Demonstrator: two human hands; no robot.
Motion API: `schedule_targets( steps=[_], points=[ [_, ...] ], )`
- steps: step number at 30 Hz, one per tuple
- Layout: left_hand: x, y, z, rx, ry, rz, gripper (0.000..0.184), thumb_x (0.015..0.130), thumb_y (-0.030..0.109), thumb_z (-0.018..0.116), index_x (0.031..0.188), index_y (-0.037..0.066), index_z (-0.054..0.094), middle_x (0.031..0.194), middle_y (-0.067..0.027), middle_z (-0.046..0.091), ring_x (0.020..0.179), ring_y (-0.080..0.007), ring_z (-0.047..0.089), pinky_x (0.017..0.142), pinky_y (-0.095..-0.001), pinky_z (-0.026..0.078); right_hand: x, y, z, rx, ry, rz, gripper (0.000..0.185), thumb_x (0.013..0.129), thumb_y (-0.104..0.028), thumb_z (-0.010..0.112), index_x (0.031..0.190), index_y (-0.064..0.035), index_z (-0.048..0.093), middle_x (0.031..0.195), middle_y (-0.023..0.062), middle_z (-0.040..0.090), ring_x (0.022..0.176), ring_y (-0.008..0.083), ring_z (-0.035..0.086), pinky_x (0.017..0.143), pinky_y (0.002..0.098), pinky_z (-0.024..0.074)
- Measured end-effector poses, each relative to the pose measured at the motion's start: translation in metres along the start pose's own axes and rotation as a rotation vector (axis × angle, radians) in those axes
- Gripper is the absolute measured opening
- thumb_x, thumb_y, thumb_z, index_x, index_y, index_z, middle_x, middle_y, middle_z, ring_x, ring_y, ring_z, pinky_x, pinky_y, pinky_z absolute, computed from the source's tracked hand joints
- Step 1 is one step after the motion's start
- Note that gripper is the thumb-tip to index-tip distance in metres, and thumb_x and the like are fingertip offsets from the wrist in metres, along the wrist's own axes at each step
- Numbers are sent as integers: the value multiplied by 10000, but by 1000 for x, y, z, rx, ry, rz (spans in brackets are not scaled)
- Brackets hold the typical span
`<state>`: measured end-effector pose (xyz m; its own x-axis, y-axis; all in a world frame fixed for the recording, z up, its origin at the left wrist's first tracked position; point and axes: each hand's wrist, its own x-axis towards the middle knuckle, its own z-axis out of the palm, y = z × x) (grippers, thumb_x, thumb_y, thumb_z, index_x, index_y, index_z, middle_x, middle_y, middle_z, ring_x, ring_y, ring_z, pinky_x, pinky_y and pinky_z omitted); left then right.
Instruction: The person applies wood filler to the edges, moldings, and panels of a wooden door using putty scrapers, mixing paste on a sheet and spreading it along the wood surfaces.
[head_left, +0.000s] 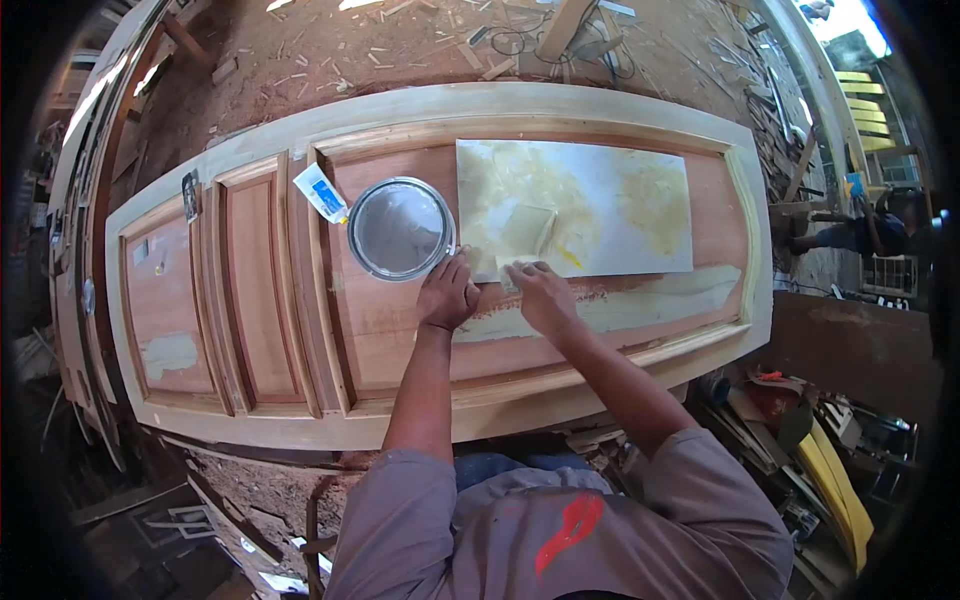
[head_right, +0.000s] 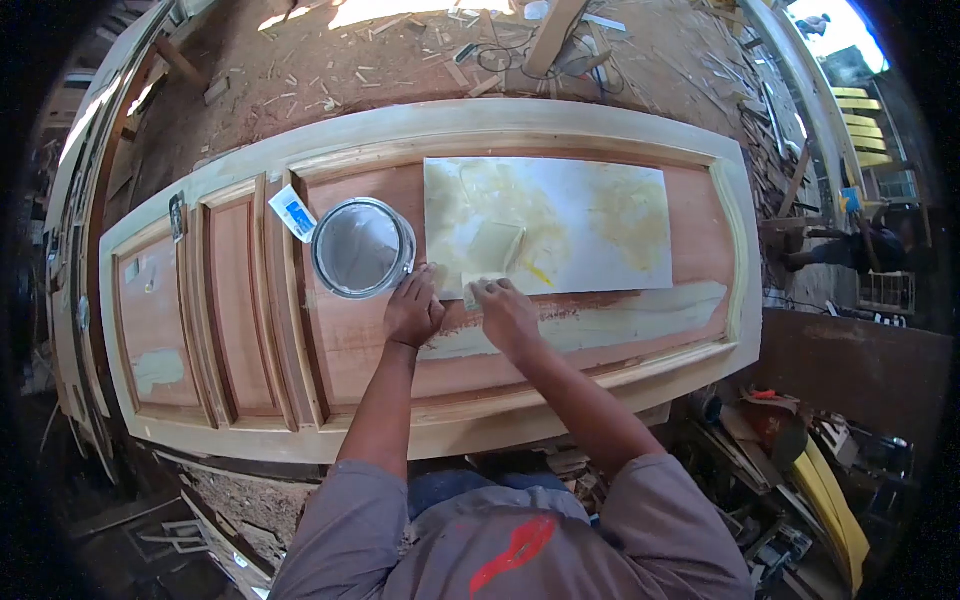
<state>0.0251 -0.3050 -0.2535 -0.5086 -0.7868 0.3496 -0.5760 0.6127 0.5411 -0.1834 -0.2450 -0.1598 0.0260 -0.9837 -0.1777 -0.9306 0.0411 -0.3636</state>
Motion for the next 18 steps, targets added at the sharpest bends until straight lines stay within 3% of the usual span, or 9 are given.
schedule_targets(
  steps=[2,3,4,5,8,11,15,18],
  points=[
    [1,0,1,18,27,-4,285,853,118,583,1102,0,657,1368,-179,668,1295,-334,626,1110,-447,510,19,22,-22,46,-63,103,540,838,26,551,1319,-140,734,1158,178,756,1094,385,698,976,484,558],
    [0,1,0,8,14,-5,339,854,112,575,1159,-12,655,1373,-184,666,1296,-344,626,1117,-453,507,40,48,-27,63,-38,169,495,858,8,554,1281,-148,759,1103,177,763,1056,371,715,951,485,562],
    [0,0,-1,-1,2,-7,393,855,106,567,1215,-24,652,1378,-190,665,1297,-355,627,1125,-459,503,59,70,-30,24,116,184,489,855,2,552,1266,-150,770,1068,215,759,988,412,725,931,498,564],
    [0,0,-2,-9,-9,-8,448,855,100,558,1272,-37,650,1382,-196,664,1298,-365,627,1132,-466,500,73,86,-43,2,192,110,465,867,-11,549,1243,-153,782,1072,218,762,1012,416,724,943,496,561],
    [-1,-1,-1,-11,-10,-9,457,857,104,560,1286,-29,644,1386,-193,661,1303,-363,624,1131,-468,498,77,88,-45,-2,61,207,445,869,-16,562,1224,-156,790,1064,222,762,1011,417,729,944,502,563],
    [0,-1,2,-13,39,4,304,849,118,581,1118,-6,647,1374,-195,659,1296,-351,621,1114,-458,508,37,58,-25,-15,-88,146,453,836,-14,582,1218,-144,788,1032,231,759,1003,426,727,921,522,566],
    [1,2,-2,-6,19,-4,319,854,122,576,1135,-11,649,1376,-201,656,1296,-358,621,1113,-461,508,25,27,-54,125,-225,176,424,857,-30,590,1242,-75,763,1015,275,738,1004,452,706,942,507,549],
    [1,0,-1,-11,27,-13,313,863,132,576,1132,-10,649,1374,-197,658,1294,-356,623,1111,-466,508,57,41,-38,63,221,124,405,876,-18,591,1244,-66,756,1068,270,736,1060,427,695,971,486,541]
  ],
)
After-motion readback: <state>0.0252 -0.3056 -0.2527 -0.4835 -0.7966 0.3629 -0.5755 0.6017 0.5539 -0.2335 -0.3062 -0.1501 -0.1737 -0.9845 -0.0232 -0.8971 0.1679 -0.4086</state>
